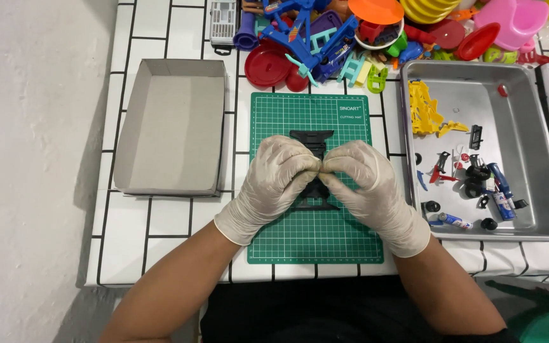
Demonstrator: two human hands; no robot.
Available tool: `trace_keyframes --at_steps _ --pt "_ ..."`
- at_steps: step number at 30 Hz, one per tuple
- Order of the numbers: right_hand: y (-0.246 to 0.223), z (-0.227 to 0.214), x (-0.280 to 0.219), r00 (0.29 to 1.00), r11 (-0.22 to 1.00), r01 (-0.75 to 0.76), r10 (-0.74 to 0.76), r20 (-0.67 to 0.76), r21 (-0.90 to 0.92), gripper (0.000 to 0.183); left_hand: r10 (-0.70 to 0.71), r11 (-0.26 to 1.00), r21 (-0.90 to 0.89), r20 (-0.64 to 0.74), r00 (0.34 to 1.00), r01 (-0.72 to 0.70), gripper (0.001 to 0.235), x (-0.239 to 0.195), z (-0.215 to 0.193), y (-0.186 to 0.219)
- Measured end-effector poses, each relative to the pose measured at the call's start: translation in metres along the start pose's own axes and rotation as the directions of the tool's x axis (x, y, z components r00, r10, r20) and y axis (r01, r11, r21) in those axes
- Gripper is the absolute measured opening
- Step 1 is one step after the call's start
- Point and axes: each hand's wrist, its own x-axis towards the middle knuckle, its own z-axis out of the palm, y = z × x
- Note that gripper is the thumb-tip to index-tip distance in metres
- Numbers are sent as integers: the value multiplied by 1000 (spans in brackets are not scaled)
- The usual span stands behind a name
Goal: Assembling a plastic model toy car chassis by manually attaching small components like gears and rollers.
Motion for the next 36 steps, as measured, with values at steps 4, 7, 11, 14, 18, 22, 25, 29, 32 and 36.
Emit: trace_keyframes --at_steps 4,7,11,14,18,22,25,29,32,36 --pt "-3 2 2 1000 1000 12 -12 4 -9 8 2 1000 -22 -4 1000 -2 16 -6 4 -6" --pt "-3 -1 4 998 998 -55 54 40 36 6 -62 998 -25 -19 998 61 14 -9 4 -8" --pt "4 -4 2 987 986 -131 121 107 98 5 -89 993 73 -3 996 89 23 -9 -5 -11" --pt "5 -7 4 971 977 -184 163 177 108 7 -147 987 94 149 978 134 33 -11 -13 -16" --pt "17 -8 -6 874 947 -321 307 377 -28 11 -347 938 184 515 783 295 77 -10 -29 -15" --pt "-1 -8 11 842 947 -295 320 434 -125 10 -438 898 287 638 633 333 100 -2 -33 -7" --pt "-5 -7 13 800 932 -297 362 479 -209 11 -468 883 349 695 546 314 122 2 -32 -4" --pt "3 -2 8 727 892 -307 444 524 -331 13 -503 861 462 719 479 212 135 0 -27 -4" --pt "10 3 5 685 868 -302 485 543 -394 15 -515 849 504 720 465 159 138 -3 -24 -5" --pt "10 6 5 684 858 -252 485 544 -448 14 -519 830 552 707 480 83 134 -5 -23 -5"
